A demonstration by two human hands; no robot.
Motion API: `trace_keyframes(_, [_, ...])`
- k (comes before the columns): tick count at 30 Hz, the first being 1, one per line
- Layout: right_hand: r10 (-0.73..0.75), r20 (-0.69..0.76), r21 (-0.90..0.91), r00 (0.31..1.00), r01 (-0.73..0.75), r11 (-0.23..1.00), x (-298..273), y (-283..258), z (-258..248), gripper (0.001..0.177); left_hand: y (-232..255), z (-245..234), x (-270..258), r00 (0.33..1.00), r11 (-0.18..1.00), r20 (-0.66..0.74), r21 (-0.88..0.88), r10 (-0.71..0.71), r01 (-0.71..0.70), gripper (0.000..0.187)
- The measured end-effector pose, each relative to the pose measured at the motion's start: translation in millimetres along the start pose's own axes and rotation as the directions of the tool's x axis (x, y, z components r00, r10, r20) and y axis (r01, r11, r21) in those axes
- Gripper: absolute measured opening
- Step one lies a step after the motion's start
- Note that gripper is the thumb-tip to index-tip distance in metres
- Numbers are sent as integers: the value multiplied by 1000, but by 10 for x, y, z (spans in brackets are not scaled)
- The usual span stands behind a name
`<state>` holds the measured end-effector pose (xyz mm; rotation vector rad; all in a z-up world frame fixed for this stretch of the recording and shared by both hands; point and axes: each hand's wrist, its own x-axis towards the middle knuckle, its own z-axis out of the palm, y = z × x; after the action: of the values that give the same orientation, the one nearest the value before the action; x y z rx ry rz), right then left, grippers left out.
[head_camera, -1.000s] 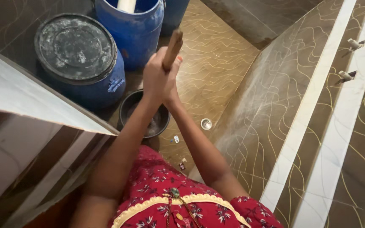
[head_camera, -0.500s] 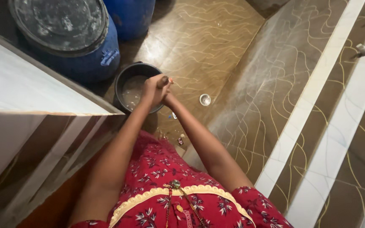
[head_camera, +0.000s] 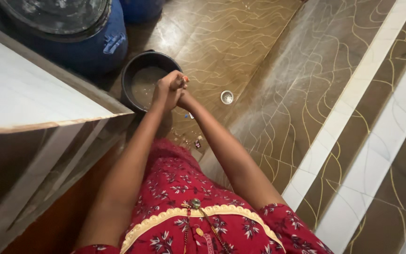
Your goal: The person washes their hands in a bucket and then mops the tiled floor using a mop, moving the mop head around several large blue barrels and a floor drain.
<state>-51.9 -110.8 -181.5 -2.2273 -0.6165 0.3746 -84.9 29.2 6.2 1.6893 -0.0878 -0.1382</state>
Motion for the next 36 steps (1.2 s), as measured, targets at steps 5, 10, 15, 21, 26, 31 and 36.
trace_keyframes(5, [38, 47, 2, 998, -38, 999, -100, 73, -12, 25, 11, 66, -62, 999, 999, 18, -30, -32, 33, 10])
trace_keyframes(10, [60, 26, -28, 998, -59, 998, -155, 235, 73, 24, 38, 65, -60, 985, 981, -13, 93, 173, -171, 13])
trace_keyframes(15, [111, -203, 234, 973, -62, 970, -268, 175, 244, 28, -106, 9, -104, 970, 971, -119, 135, 213, -197, 9])
trace_keyframes(21, [332, 59, -40, 942, -330, 943, -304, 2, 122, 29, -318, -16, -92, 720, 731, -387, 638, 576, -242, 16])
trace_keyframes(26, [87, 189, -177, 978, -54, 983, -289, -86, 197, 33, 462, 132, 127, 896, 913, -191, 155, 402, -377, 15])
trace_keyframes(31, [-277, 258, -496, 926, 373, 784, -244, -375, 93, 29, 1619, 107, 139, 922, 920, 146, 117, 357, -375, 21])
trace_keyframes(36, [-95, 176, -619, 980, 185, 763, -274, -351, 18, 25, 2267, 90, 80, 892, 981, 440, 104, 103, -165, 14])
